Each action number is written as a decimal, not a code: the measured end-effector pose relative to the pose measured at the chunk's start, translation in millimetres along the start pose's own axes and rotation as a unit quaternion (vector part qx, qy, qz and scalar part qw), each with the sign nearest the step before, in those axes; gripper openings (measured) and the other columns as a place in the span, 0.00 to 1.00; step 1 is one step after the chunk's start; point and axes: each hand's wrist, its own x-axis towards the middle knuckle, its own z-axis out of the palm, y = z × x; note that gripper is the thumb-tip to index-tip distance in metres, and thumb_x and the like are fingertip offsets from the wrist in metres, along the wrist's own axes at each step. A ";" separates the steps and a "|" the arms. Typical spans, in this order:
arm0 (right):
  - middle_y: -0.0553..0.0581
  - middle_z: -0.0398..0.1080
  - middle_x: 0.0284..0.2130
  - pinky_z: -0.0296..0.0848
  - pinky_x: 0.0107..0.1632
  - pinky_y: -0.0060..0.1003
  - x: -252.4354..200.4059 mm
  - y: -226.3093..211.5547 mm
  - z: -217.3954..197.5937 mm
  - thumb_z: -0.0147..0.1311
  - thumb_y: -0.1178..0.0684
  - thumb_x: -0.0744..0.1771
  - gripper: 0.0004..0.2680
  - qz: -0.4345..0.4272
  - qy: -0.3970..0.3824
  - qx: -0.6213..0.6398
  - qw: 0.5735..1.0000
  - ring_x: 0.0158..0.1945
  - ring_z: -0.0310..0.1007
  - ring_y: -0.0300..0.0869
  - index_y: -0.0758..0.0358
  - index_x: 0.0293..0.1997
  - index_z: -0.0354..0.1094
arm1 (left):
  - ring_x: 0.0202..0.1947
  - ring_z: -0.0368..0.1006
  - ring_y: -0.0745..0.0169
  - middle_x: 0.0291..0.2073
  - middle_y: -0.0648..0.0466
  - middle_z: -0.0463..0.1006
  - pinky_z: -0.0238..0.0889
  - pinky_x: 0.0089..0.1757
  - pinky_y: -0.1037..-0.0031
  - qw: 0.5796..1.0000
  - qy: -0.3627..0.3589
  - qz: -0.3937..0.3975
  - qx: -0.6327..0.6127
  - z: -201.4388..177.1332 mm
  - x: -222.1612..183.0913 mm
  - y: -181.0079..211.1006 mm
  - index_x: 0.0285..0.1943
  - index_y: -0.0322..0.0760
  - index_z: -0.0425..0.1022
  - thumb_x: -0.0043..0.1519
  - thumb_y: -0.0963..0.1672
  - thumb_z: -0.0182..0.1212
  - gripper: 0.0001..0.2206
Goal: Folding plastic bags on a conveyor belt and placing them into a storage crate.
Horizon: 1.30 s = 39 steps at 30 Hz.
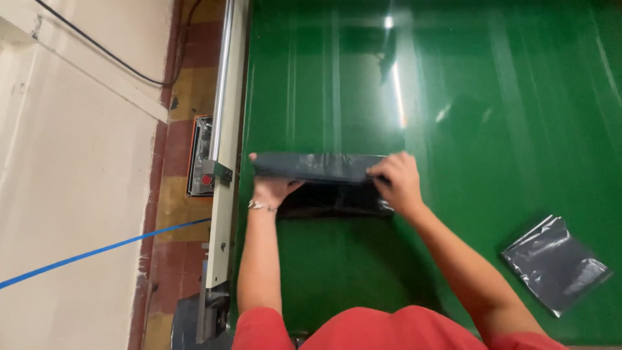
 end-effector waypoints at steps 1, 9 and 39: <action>0.44 0.71 0.34 0.63 0.47 0.42 -18.6 -4.6 -3.2 0.66 0.57 0.55 0.12 -0.026 -0.013 -0.019 0.999 0.43 0.66 0.45 0.45 0.36 0.73 | 0.43 0.80 0.43 0.39 0.43 0.83 0.68 0.51 0.52 0.994 0.001 0.007 -0.109 3.0 -13.5 3.9 0.35 0.38 0.79 0.56 0.68 0.45 0.36; 0.44 0.68 0.33 0.62 0.50 0.42 -63.1 -23.1 -8.9 0.62 0.50 0.57 0.07 -0.062 -0.047 -0.040 0.996 0.45 0.66 0.43 0.45 0.34 0.74 | 0.64 0.63 0.52 0.64 0.41 0.67 0.50 0.65 0.58 0.924 0.131 0.168 0.318 -134.9 23.8 1.7 0.70 0.30 0.61 0.67 0.57 0.52 0.32; 0.62 0.67 0.56 0.60 0.64 0.51 18.5 -33.0 72.9 0.50 0.47 0.67 0.16 -0.042 -0.068 -0.032 0.996 0.65 0.62 0.55 0.59 0.61 0.63 | 0.73 0.48 0.49 0.66 0.51 0.63 0.48 0.61 0.39 0.285 0.055 0.352 0.890 7.6 14.5 -94.1 0.66 0.43 0.65 0.57 0.57 0.58 0.30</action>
